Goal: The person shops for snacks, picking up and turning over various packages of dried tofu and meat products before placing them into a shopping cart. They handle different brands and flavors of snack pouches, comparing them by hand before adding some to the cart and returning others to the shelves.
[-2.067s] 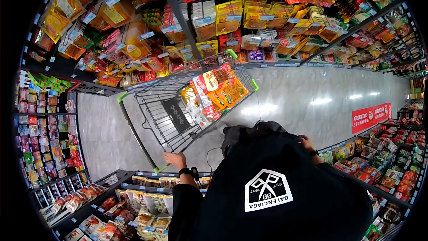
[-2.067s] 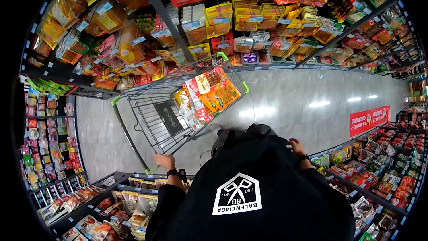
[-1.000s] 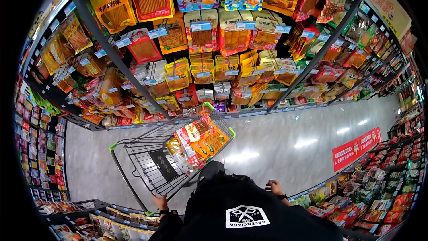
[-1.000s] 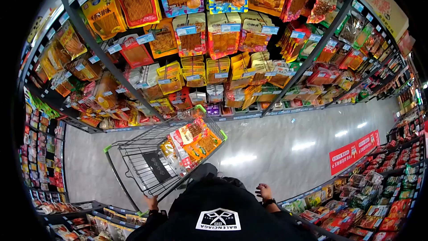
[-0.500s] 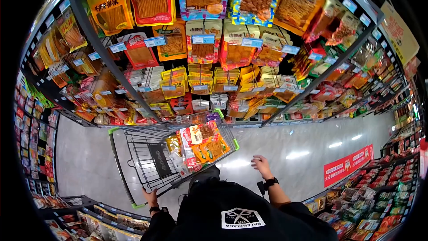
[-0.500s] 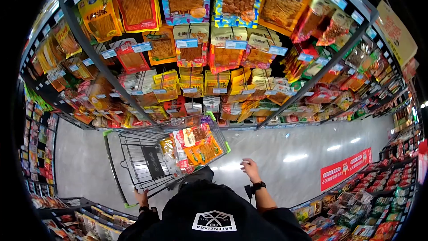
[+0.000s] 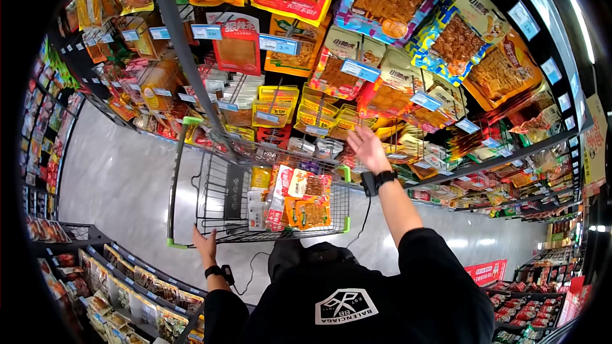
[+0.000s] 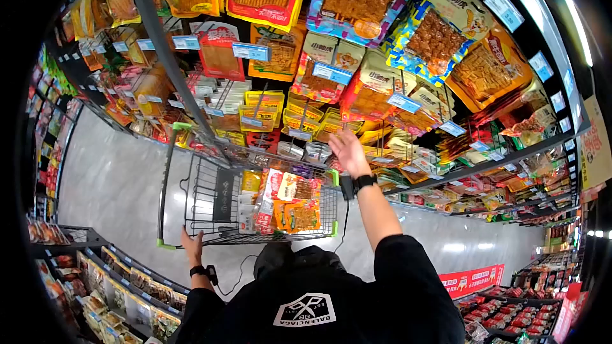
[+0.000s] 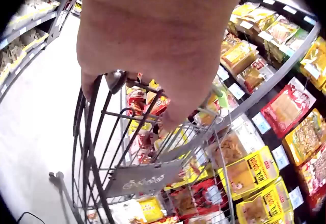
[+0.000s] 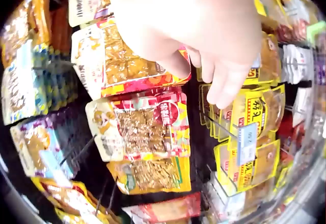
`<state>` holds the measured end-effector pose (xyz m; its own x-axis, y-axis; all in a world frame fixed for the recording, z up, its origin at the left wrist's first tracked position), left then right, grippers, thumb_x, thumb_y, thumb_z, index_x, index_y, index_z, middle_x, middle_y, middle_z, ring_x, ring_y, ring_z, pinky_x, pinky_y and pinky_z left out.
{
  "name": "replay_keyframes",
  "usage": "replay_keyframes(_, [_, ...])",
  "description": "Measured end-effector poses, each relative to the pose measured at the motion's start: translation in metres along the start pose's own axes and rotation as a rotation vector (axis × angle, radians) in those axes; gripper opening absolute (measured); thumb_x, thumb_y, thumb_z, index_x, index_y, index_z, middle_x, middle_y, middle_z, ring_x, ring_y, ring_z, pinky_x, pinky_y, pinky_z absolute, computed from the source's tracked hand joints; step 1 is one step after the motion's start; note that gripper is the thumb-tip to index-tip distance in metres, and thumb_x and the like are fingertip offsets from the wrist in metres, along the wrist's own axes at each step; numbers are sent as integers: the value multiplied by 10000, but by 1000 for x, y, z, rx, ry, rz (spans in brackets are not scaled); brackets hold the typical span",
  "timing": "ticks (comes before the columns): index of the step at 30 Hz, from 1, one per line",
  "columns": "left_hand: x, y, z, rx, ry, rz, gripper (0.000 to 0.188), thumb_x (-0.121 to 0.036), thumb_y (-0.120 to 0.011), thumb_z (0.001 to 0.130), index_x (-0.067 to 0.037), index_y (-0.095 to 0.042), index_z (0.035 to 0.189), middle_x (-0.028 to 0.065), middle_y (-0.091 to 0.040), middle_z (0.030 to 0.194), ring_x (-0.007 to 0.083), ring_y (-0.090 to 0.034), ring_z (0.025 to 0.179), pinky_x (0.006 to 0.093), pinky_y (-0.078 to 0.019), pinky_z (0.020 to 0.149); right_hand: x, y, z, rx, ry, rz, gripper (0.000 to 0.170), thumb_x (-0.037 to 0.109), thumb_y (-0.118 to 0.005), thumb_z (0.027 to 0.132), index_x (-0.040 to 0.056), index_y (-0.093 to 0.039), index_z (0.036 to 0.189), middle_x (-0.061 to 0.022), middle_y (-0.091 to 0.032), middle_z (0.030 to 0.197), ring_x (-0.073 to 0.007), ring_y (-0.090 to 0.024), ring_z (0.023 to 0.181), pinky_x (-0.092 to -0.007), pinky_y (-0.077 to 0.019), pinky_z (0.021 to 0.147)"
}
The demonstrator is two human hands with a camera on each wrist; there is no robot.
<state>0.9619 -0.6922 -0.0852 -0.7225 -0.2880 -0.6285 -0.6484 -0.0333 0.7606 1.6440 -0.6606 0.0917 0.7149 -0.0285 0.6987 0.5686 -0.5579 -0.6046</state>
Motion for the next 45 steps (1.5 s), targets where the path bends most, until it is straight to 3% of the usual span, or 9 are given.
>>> replay_keyframes(3, [-18, -7, -17, -84, -63, 16, 764, -246, -772, 769, 10, -424, 1398, 239, -428, 1431, 398, -369, 1340, 456, -281, 1124, 5, 10, 44, -40, -62, 301, 413, 219, -471, 997, 42, -421, 1367, -82, -401, 1481, -298, -458, 1309, -434, -419, 1071])
replay_keyframes(6, [-45, -13, -51, -67, -87, -125, 678, -213, -751, 784, 6, -461, 1356, 235, -476, 1368, 391, -420, 1295, 450, -315, 1100, 12, 14, 61, -112, -53, 380, 180, 205, -542, 949, 65, -595, 1050, -46, -644, 1129, -243, -590, 1092, -401, -465, 954])
replay_keyframes(13, [-82, -59, -158, -59, -152, -104, 538, -165, -745, 769, -25, -532, 1243, 184, -562, 1255, 371, -503, 1191, 437, -369, 1043, 12, 32, 61, -197, -129, 413, 235, 220, -631, 910, 85, -535, 1075, -23, -567, 1139, -209, -566, 1008, -362, -468, 910])
replay_keyframes(18, [-122, -70, -217, -36, -129, -60, 500, -165, -731, 779, -49, -548, 1230, 175, -576, 1231, 367, -504, 1188, 440, -375, 1030, 17, 43, 47, -65, -107, 333, 287, 226, -728, 844, 113, -577, 1060, -41, -601, 1106, -197, -563, 985, -347, -461, 914])
replay_keyframes(27, [-198, -93, -287, -10, -90, -104, 482, -153, -718, 810, -39, -562, 1251, 176, -607, 1186, 343, -582, 1085, 423, -466, 931, 57, 55, -24, 255, -164, 581, 264, 299, -689, 908, 146, -593, 1100, -5, -660, 1048, -178, -596, 959, -374, -480, 856])
replay_keyframes(33, [-296, -111, -314, 253, -139, -372, 471, -164, -704, 865, -22, -549, 1286, 136, -627, 1228, 234, -627, 1002, 342, -511, 814, 110, 44, -107, 347, 12, 300, 276, 184, -632, 944, 111, -559, 1201, -49, -660, 1128, -191, -643, 1017, -374, -537, 847])
replay_keyframes(40, [-495, -115, -344, 751, -369, -900, 502, -235, -575, 982, -26, -425, 1413, 76, -570, 1306, 189, -542, 1194, 342, -435, 1011, 91, 69, -216, 429, -84, 28, 486, 54, -644, 908, 52, -452, 1355, -62, -574, 1275, -203, -575, 1160, -379, -459, 1024])
replay_keyframes(42, [-509, -129, -346, 911, -125, -1561, 487, -212, -557, 992, -47, -398, 1422, 76, -525, 1367, 207, -522, 1237, 370, -434, 1029, 70, 83, -227, 461, -147, -100, 499, 64, -673, 896, 46, -463, 1347, -70, -584, 1275, -196, -584, 1146, -364, -475, 1001])
replay_keyframes(45, [-524, -119, -337, 632, 19, -1645, 468, -131, -575, 977, -38, -397, 1400, 83, -525, 1356, 222, -524, 1236, 371, -439, 1029, 62, 68, -244, 725, -48, -490, 529, 78, -717, 867, 41, -473, 1335, -59, -605, 1250, -169, -598, 1113, -334, -479, 972])
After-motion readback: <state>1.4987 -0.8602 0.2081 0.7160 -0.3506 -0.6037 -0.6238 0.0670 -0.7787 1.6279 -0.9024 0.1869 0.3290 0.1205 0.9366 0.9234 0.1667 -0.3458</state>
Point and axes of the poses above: each hand's wrist, its own z-axis towards the middle knuckle, its own y-axis out of the back of the hand, x = y × z, the point moved 9 cm from there along z, towards the middle knuckle
